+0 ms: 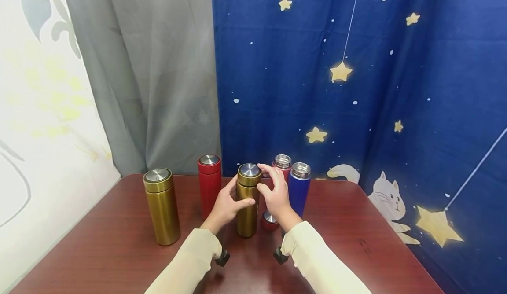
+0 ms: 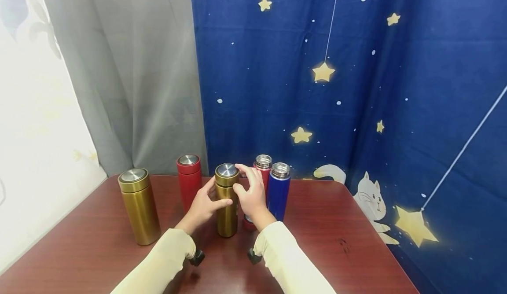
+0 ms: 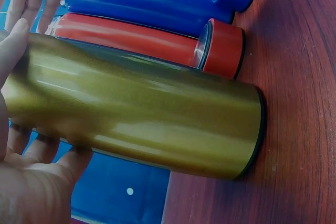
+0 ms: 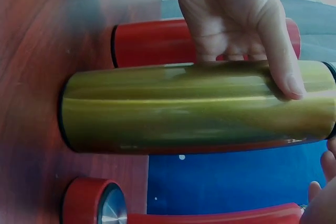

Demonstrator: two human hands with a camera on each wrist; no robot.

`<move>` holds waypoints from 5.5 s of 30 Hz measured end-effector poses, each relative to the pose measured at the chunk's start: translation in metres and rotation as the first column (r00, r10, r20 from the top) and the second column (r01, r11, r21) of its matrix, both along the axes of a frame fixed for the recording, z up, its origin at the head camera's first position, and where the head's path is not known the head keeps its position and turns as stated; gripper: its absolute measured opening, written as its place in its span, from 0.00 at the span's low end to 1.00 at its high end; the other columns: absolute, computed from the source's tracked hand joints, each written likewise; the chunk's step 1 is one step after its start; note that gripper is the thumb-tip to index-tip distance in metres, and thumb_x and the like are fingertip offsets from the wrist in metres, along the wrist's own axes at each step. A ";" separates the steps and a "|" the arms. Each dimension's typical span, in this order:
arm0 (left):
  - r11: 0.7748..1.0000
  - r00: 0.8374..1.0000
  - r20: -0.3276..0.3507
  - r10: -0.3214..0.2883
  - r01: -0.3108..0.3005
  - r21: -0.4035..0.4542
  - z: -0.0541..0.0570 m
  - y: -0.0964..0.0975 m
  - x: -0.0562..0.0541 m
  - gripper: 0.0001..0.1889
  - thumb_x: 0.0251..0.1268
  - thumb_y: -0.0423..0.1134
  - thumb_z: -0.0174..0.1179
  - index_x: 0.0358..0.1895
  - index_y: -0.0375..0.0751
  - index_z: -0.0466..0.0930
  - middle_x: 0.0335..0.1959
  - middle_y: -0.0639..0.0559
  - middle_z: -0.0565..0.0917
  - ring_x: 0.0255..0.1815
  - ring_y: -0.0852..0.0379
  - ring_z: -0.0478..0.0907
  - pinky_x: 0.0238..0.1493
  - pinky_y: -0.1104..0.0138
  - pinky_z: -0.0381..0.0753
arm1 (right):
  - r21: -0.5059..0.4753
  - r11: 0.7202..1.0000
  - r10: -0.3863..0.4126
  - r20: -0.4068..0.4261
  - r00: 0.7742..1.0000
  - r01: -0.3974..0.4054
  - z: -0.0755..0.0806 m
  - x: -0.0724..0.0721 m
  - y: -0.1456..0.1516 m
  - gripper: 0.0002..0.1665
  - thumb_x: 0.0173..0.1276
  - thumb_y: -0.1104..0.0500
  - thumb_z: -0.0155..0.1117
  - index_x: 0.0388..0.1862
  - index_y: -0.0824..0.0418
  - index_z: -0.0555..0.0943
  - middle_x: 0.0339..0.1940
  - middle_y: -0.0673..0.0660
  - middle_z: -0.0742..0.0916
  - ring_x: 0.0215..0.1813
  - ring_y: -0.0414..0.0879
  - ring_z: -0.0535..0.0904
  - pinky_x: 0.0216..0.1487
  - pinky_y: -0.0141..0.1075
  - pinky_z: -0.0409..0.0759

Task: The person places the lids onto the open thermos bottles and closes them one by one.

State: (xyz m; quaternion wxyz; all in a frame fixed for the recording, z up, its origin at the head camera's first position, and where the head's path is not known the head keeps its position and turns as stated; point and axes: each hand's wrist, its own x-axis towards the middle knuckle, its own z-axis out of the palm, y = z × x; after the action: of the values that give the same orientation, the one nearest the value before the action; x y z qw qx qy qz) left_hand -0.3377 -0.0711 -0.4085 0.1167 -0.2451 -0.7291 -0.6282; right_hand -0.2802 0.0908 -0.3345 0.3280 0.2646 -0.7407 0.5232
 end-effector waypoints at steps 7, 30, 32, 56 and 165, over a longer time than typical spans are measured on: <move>0.999 0.999 -0.001 -0.032 0.032 -0.020 0.021 0.000 0.019 0.46 0.53 0.29 0.72 0.74 0.33 0.56 0.66 0.36 0.72 0.63 0.41 0.73 0.61 0.52 0.73 | 0.115 0.982 0.136 0.112 0.984 -0.149 0.007 -0.009 0.002 0.36 0.53 0.73 0.57 0.65 0.72 0.70 0.66 0.71 0.73 0.67 0.65 0.68 0.63 0.58 0.68; 0.999 1.000 0.005 -0.027 0.027 -0.026 0.029 -0.003 0.028 0.45 0.53 0.29 0.72 0.74 0.33 0.56 0.66 0.36 0.71 0.63 0.41 0.73 0.61 0.50 0.72 | 0.104 0.994 0.011 0.039 0.999 -0.015 -0.011 -0.024 0.004 0.33 0.54 0.67 0.61 0.63 0.63 0.75 0.58 0.64 0.79 0.61 0.58 0.71 0.59 0.56 0.71; 0.999 0.999 0.001 -0.032 0.032 -0.027 0.030 -0.002 0.027 0.45 0.53 0.29 0.72 0.74 0.33 0.56 0.66 0.36 0.71 0.63 0.41 0.73 0.61 0.51 0.72 | 0.150 0.987 0.038 0.076 0.996 -0.049 -0.016 -0.037 0.005 0.37 0.54 0.64 0.61 0.67 0.57 0.73 0.64 0.59 0.76 0.65 0.53 0.68 0.62 0.52 0.70; 1.000 0.999 -0.038 -0.021 0.021 0.004 -0.003 -0.002 0.001 0.46 0.52 0.32 0.73 0.75 0.42 0.58 0.63 0.42 0.75 0.60 0.45 0.76 0.58 0.56 0.76 | 0.237 0.939 -0.271 0.058 0.961 0.251 -0.022 -0.042 -0.017 0.40 0.47 0.43 0.80 0.61 0.49 0.79 0.47 0.55 0.74 0.53 0.49 0.68 0.51 0.43 0.71; 0.997 0.996 0.047 -0.079 0.078 0.023 -0.005 -0.005 -0.001 0.47 0.55 0.32 0.71 0.77 0.43 0.53 0.70 0.43 0.68 0.67 0.45 0.69 0.63 0.54 0.71 | 0.218 0.947 0.176 0.261 0.949 -0.236 -0.017 -0.051 0.008 0.34 0.63 0.58 0.69 0.69 0.55 0.72 0.63 0.56 0.78 0.61 0.52 0.76 0.60 0.46 0.76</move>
State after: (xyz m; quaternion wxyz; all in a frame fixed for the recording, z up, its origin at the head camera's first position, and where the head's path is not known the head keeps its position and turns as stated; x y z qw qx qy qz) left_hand -0.3389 -0.0765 -0.4136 0.0770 -0.2572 -0.7149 -0.6456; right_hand -0.3314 0.0990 -0.3514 0.1447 0.3152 -0.8018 0.4867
